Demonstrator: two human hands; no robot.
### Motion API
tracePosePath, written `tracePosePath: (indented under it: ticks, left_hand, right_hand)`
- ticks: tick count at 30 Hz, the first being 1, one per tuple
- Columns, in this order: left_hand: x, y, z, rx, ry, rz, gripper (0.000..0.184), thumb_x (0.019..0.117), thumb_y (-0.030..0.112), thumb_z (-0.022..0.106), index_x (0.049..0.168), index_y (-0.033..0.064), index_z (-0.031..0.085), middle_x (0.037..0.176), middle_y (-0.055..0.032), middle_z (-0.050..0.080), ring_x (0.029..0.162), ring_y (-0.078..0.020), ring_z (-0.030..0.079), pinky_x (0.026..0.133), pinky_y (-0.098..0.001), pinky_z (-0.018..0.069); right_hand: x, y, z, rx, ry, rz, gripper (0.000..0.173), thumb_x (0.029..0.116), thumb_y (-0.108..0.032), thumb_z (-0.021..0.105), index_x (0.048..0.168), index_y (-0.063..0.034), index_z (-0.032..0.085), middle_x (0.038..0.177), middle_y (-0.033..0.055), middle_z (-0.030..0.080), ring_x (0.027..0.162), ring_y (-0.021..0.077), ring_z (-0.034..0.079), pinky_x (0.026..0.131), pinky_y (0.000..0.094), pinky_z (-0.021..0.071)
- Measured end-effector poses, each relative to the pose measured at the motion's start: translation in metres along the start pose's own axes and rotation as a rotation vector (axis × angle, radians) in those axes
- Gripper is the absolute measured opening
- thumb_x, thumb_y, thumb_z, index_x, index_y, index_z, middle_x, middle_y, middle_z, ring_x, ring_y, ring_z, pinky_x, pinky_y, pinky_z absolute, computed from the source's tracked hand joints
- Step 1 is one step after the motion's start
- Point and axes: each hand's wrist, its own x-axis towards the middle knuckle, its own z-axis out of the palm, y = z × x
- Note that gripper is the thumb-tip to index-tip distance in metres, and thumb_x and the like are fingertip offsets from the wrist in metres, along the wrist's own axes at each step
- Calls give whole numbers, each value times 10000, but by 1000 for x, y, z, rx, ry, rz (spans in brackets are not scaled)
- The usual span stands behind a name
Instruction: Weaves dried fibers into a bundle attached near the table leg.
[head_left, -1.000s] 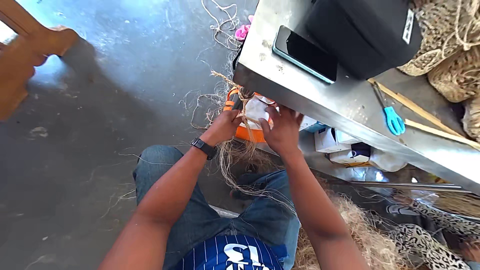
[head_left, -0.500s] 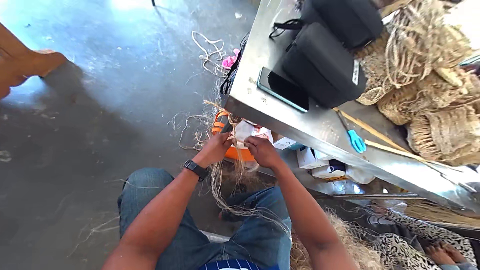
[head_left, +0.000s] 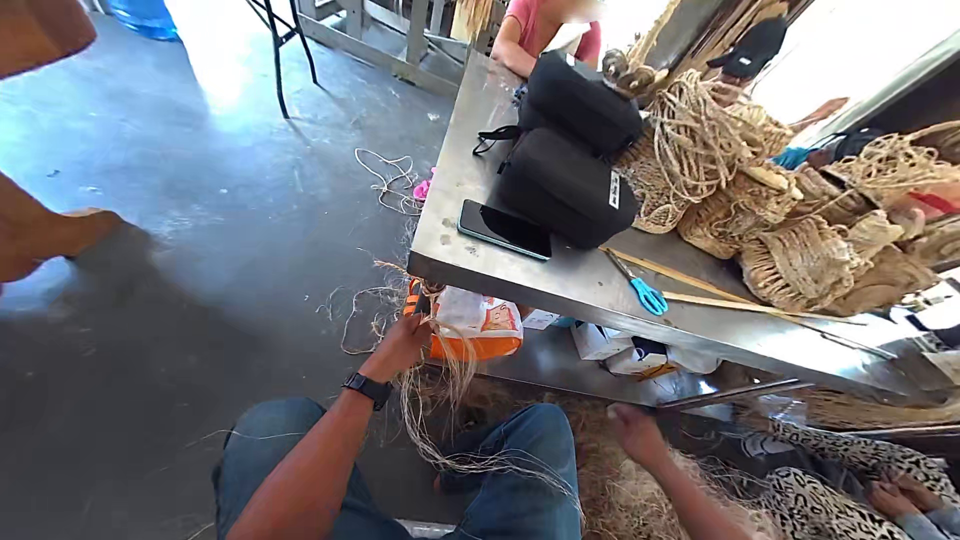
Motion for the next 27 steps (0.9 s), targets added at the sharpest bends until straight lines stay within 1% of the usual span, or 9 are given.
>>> tracePosePath:
  ticks: [3,9,12,14,16,19,23,25,27]
  left_hand:
    - [2,5,0,72,-15,-3,336,1100,306,445,1108,30,638,854,-103,603,749,-217,588,721,-449,513]
    - [-3,18,-11,183,-25,-69,351,1110,295,434,1103,6,632,863,-151,618,777,-275,609,748,-509,515]
    - [-8,25,-19,152,-20,-76,365,1106,309,457,1146,-6,639,915,-191,644,808,-311,632,765,-552,528]
    - [-13,15,-17,114,-25,-65,376,1098,327,458,1143,0,640,924,-165,648,821,-272,632,781,-521,534]
    - [-9,15,-16,86,-18,-26,374,1097,331,460,1117,4,639,869,-131,621,765,-229,598,734,-470,522]
    - [-4,10,-16,89,-22,-14,364,1094,333,468,1066,9,631,804,-125,592,706,-241,582,679,-485,514]
    - [1,0,-18,79,-47,12,363,1093,321,469,1091,8,650,787,-123,593,690,-245,583,665,-497,517]
    - [0,-1,-18,48,-49,39,338,1096,302,464,1071,19,648,780,-95,579,695,-212,567,672,-454,506]
    - [-2,0,-18,17,-44,44,320,1095,292,470,1055,29,647,777,-83,575,703,-202,562,677,-442,498]
  right_hand:
    - [-29,-19,56,111,-102,-65,428,1064,-323,541,1412,-81,604,1353,165,647,1255,306,627,1108,514,478]
    - [-60,-55,126,111,226,40,435,1079,-227,449,1456,-45,567,1474,199,554,1391,360,513,1151,535,423]
    - [-58,-68,101,3,104,59,465,1090,-286,417,1474,-60,553,1470,211,551,1361,381,536,1112,559,450]
    - [-57,-82,84,-4,6,8,486,1084,-357,448,1455,-69,573,1462,203,561,1365,371,531,1127,560,431]
    - [-52,-107,72,103,39,-133,447,1069,-347,503,1390,-64,631,1431,168,601,1359,323,548,1150,521,427]
    - [-41,-172,54,322,127,-373,384,1049,-288,553,1332,-59,674,1360,134,653,1279,237,614,1107,444,493]
    - [-7,-268,29,315,208,-687,341,1061,-194,531,1327,-32,670,1342,144,663,1258,261,630,1093,460,504]
    - [19,-311,23,280,151,-766,355,1073,-196,498,1349,-43,659,1342,140,671,1273,267,628,1118,473,482]
    - [39,-346,19,315,-47,-753,379,1090,-226,475,1400,-68,625,1324,113,685,1236,218,648,1107,449,489]
